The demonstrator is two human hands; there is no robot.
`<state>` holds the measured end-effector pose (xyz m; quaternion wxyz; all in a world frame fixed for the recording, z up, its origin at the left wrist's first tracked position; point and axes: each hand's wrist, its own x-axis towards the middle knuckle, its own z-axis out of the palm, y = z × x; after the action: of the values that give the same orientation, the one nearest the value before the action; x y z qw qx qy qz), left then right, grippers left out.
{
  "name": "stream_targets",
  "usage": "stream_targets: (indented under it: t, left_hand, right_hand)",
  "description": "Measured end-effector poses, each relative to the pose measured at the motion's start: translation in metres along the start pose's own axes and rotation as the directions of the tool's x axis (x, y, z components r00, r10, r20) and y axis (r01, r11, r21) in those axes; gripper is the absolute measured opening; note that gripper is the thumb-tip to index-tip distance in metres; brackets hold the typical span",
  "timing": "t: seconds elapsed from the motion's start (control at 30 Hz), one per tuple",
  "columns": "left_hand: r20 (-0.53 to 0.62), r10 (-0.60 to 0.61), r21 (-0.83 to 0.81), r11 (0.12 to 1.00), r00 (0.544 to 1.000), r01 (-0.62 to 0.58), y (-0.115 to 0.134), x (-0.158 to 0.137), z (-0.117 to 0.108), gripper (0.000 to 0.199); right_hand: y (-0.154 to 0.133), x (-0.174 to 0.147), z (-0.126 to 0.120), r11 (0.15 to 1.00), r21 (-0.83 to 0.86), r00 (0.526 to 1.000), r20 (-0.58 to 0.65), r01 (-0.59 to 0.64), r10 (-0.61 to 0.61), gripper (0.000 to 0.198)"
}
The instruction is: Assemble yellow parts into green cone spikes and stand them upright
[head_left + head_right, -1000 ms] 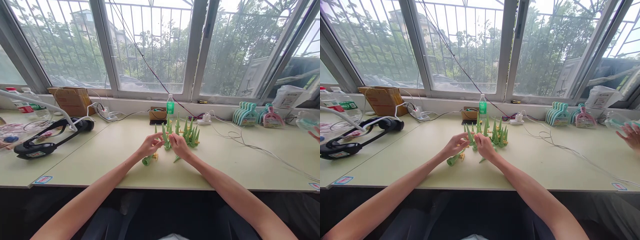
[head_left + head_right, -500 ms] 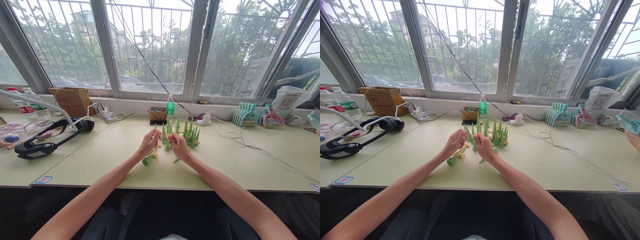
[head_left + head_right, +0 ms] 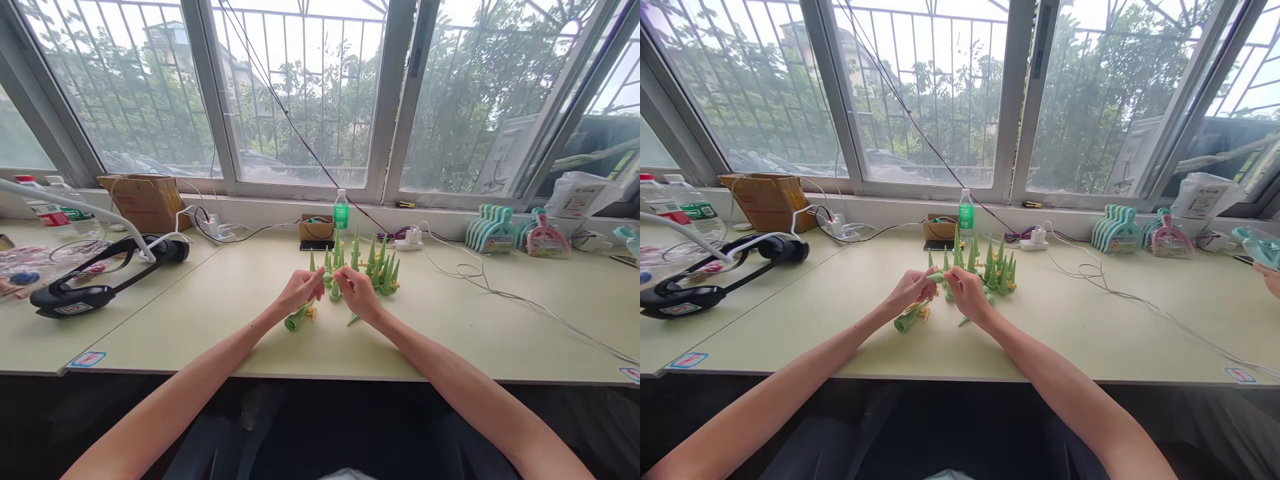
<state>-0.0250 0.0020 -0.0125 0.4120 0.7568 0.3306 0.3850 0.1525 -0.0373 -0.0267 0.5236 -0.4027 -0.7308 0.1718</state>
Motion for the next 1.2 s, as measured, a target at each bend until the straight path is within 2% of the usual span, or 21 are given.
stream_targets:
  t: [0.27,0.5,0.7,1.2]
  left_hand:
    - [0.004,0.066,0.019,0.998,0.998,-0.066,0.004,-0.003,-0.001,0.056]
    - [0.006,0.066,0.001,0.998,0.998,-0.066,0.007,-0.006,0.001,0.041]
    - [-0.006,0.108,-0.032,0.994,0.994,-0.108,0.006,-0.005,0.001,0.039]
    - [-0.088,0.308,0.175,0.941,0.947,-0.290,-0.003,-0.003,0.002,0.033]
  right_hand:
    - [0.003,0.000,-0.002,0.999,0.032,1.000,0.009,0.001,-0.001,0.041]
    - [0.003,0.001,-0.003,1.000,0.001,1.000,-0.005,0.004,-0.004,0.038]
    - [0.007,0.001,-0.001,1.000,0.010,1.000,-0.003,-0.001,0.001,0.037]
    - [0.008,0.001,0.002,0.997,0.035,0.997,0.008,-0.071,0.071,0.041]
